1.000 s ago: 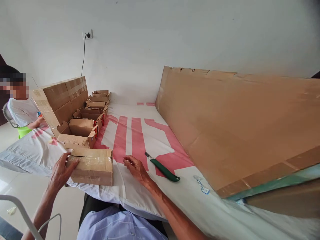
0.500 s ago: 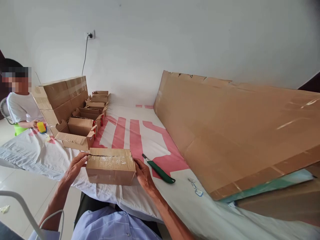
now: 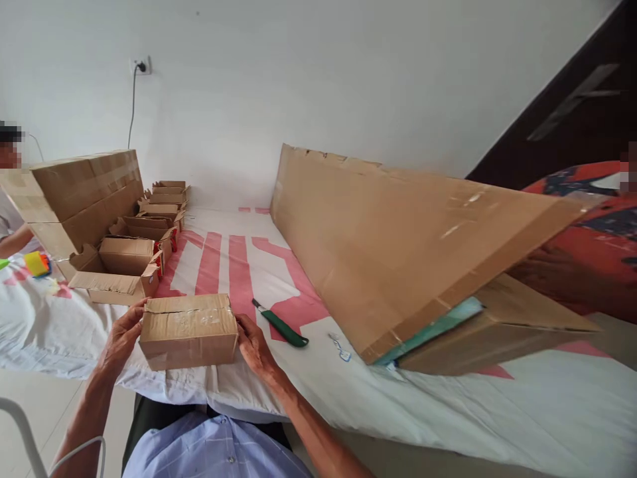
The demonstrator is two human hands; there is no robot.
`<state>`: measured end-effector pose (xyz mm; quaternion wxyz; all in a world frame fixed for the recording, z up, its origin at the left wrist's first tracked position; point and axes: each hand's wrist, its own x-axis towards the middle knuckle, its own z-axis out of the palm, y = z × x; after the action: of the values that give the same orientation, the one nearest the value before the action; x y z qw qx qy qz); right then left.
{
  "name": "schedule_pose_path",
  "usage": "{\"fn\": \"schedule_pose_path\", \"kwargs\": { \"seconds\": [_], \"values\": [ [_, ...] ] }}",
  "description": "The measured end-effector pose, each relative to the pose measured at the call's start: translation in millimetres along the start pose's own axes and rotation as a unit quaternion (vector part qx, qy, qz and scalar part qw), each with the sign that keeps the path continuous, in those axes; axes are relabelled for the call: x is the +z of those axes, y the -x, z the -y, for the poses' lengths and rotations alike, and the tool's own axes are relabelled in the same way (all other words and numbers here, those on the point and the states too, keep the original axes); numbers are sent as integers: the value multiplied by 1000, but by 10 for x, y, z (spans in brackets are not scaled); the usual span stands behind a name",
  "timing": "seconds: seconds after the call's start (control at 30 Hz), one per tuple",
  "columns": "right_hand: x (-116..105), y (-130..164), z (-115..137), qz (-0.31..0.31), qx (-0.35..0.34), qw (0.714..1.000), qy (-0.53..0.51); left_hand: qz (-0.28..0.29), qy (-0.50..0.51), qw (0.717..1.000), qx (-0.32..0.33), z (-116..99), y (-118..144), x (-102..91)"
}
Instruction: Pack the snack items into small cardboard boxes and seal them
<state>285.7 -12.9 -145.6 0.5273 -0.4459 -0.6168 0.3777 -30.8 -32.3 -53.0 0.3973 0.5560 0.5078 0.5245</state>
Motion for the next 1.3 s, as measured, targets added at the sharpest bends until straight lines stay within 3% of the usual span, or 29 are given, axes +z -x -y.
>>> {"fn": "schedule_pose_path", "kwargs": {
  "seconds": [0.2,0.33,0.57,0.7,0.77,0.93,1.13,1.2,1.3],
  "values": [
    [49,-115,-56,-7,-29,999,28,-21,-51,998,16,-73,47,85],
    [-52,-63,-148,-14,-44,997,65,-12,-61,998,20,-85,47,49],
    [-719,10,-315,-110,-65,971,204,-4,-32,999,8,-101,-2,40],
    [-1045,82,-491,-90,-41,916,389,-25,-53,998,16,-89,3,82],
    [-1126,125,-598,-64,-14,900,431,-28,-63,998,16,-85,11,94],
    [-1197,171,-792,-45,1,887,459,-24,-62,998,16,-101,47,107],
    [-1180,157,-801,-53,-11,872,487,-15,-69,997,22,-116,101,91],
    [-1161,160,-775,-63,-11,878,474,-17,-60,998,12,-113,116,82],
    [-1122,157,-700,-93,-5,911,401,-34,-35,998,-27,-94,122,80]
  ]
}}
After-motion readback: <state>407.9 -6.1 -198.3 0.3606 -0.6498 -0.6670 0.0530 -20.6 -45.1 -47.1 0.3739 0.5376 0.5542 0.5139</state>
